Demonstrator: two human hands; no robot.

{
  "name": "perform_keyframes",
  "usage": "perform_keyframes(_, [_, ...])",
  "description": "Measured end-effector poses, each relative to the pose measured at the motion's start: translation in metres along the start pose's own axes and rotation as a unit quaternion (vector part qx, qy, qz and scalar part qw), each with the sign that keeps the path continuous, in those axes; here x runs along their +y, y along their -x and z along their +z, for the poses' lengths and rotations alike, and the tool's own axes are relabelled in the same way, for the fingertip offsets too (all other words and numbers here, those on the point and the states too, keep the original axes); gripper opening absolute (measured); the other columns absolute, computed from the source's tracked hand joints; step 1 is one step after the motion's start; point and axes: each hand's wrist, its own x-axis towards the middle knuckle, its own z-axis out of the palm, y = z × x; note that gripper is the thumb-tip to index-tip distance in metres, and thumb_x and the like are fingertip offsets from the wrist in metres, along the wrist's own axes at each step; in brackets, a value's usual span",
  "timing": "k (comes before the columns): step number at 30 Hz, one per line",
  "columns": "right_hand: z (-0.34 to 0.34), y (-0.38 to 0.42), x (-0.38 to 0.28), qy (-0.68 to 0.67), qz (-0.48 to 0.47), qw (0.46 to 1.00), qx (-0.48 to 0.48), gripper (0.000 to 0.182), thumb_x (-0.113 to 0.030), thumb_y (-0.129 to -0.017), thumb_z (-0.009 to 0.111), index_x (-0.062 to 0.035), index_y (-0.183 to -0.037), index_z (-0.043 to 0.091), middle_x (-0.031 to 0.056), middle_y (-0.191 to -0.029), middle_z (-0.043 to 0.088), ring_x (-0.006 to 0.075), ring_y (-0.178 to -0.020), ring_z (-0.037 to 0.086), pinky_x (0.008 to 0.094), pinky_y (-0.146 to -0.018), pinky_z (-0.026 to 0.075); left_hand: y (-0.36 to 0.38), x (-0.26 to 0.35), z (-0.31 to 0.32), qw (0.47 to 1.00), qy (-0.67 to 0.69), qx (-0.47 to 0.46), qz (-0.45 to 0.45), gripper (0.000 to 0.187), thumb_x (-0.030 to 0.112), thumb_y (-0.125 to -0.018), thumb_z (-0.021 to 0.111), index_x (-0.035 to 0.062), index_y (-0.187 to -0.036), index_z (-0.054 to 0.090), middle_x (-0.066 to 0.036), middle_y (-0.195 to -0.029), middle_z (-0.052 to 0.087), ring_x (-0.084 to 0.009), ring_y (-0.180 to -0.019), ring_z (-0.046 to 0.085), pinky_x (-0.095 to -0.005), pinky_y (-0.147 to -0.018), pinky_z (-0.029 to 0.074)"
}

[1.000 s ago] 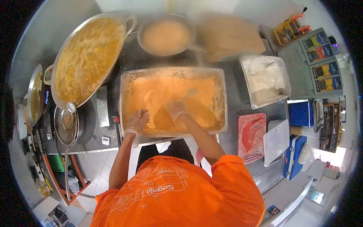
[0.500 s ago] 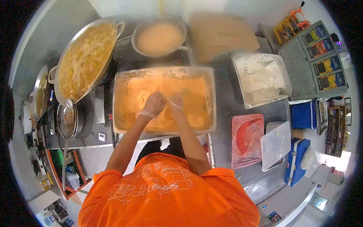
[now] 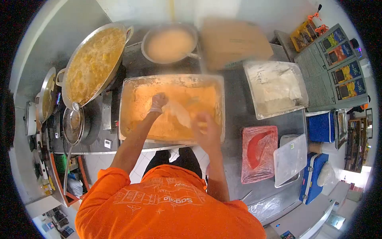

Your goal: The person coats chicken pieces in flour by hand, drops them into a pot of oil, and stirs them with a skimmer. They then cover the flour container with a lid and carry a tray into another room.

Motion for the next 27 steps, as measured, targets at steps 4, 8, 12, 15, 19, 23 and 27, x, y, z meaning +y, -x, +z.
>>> perform_keyframes(4, [0.064,-0.064,0.071,0.259,-0.258,0.921,0.135,0.074,-0.021,-0.072,0.076,-0.0055,-0.135,0.042,0.0167,-0.104,0.066,0.0335,-0.097,0.063,0.0412,-0.083,0.050,0.005,0.051,-0.007,0.986,0.054,-0.069,-0.142,0.018,0.012,-0.073,0.056,0.0073,-0.058,0.048,-0.008,-0.049,0.043,-0.0150,-0.047,0.040,-0.0362,-0.045,0.037])
perform_keyframes(8, [0.098,-0.100,0.099,0.100,-0.142,0.983,0.055,0.057,-0.016,-0.073,0.076,-0.0008,-0.123,0.054,0.0123,-0.090,0.069,0.0186,-0.079,0.067,0.0272,-0.064,0.052,0.013,0.056,-0.021,0.983,0.128,0.006,-0.134,0.020,0.012,-0.076,0.057,0.0059,-0.060,0.046,-0.006,-0.052,0.042,-0.0129,-0.048,0.038,-0.0348,-0.045,0.037])
perform_keyframes(12, [0.094,-0.132,0.119,0.002,-0.100,0.995,0.017,0.025,-0.009,-0.073,0.073,0.0026,-0.095,0.069,0.0085,-0.077,0.069,0.0104,-0.067,0.062,0.0249,-0.059,0.049,0.034,0.059,-0.018,0.996,-0.039,-0.073,-0.042,0.017,0.016,-0.080,0.061,0.0008,-0.084,0.055,-0.015,-0.081,0.064,-0.0246,-0.069,0.060,-0.0382,-0.063,0.048])
perform_keyframes(15, [0.096,-0.137,0.111,-0.030,-0.088,0.995,0.022,0.016,-0.006,-0.074,0.071,0.0023,-0.088,0.071,0.0058,-0.071,0.068,0.0083,-0.059,0.059,0.0231,-0.054,0.046,0.042,0.107,-0.083,0.986,-0.061,-0.154,-0.023,0.039,0.022,-0.083,0.063,-0.0043,-0.109,0.052,-0.022,-0.108,0.061,-0.0350,-0.096,0.061,-0.0436,-0.083,0.048])
perform_keyframes(19, [0.072,-0.160,0.120,-0.076,-0.055,0.987,0.132,0.013,-0.002,-0.076,0.066,0.0020,-0.087,0.070,0.0040,-0.069,0.066,0.0096,-0.059,0.059,0.0234,-0.056,0.047,0.091,0.142,-0.161,0.982,0.049,-0.135,0.125,0.050,0.026,-0.086,0.062,-0.0041,-0.123,0.048,-0.026,-0.115,0.056,-0.0392,-0.108,0.056,-0.0448,-0.092,0.044])
perform_keyframes(23, [0.066,-0.150,0.080,0.018,-0.227,0.949,0.218,0.014,-0.002,-0.078,0.061,0.0012,-0.091,0.065,0.0077,-0.081,0.066,0.0137,-0.077,0.063,0.0262,-0.071,0.050,0.120,0.140,-0.190,0.928,0.326,-0.163,-0.080,0.057,0.033,-0.092,0.057,0.0025,-0.136,0.036,-0.020,-0.122,0.051,-0.0283,-0.117,0.051,-0.0377,-0.093,0.046])
perform_keyframes(27, [0.128,-0.030,0.006,0.032,-0.240,0.967,0.081,0.013,0.000,-0.080,0.057,0.0003,-0.092,0.061,0.0112,-0.089,0.065,0.0202,-0.084,0.064,0.0306,-0.077,0.050,0.131,0.124,-0.200,0.661,0.670,-0.089,-0.326,0.069,0.038,-0.090,0.061,0.0020,-0.139,0.028,-0.017,-0.120,0.051,-0.0219,-0.107,0.055,-0.0328,-0.082,0.049])
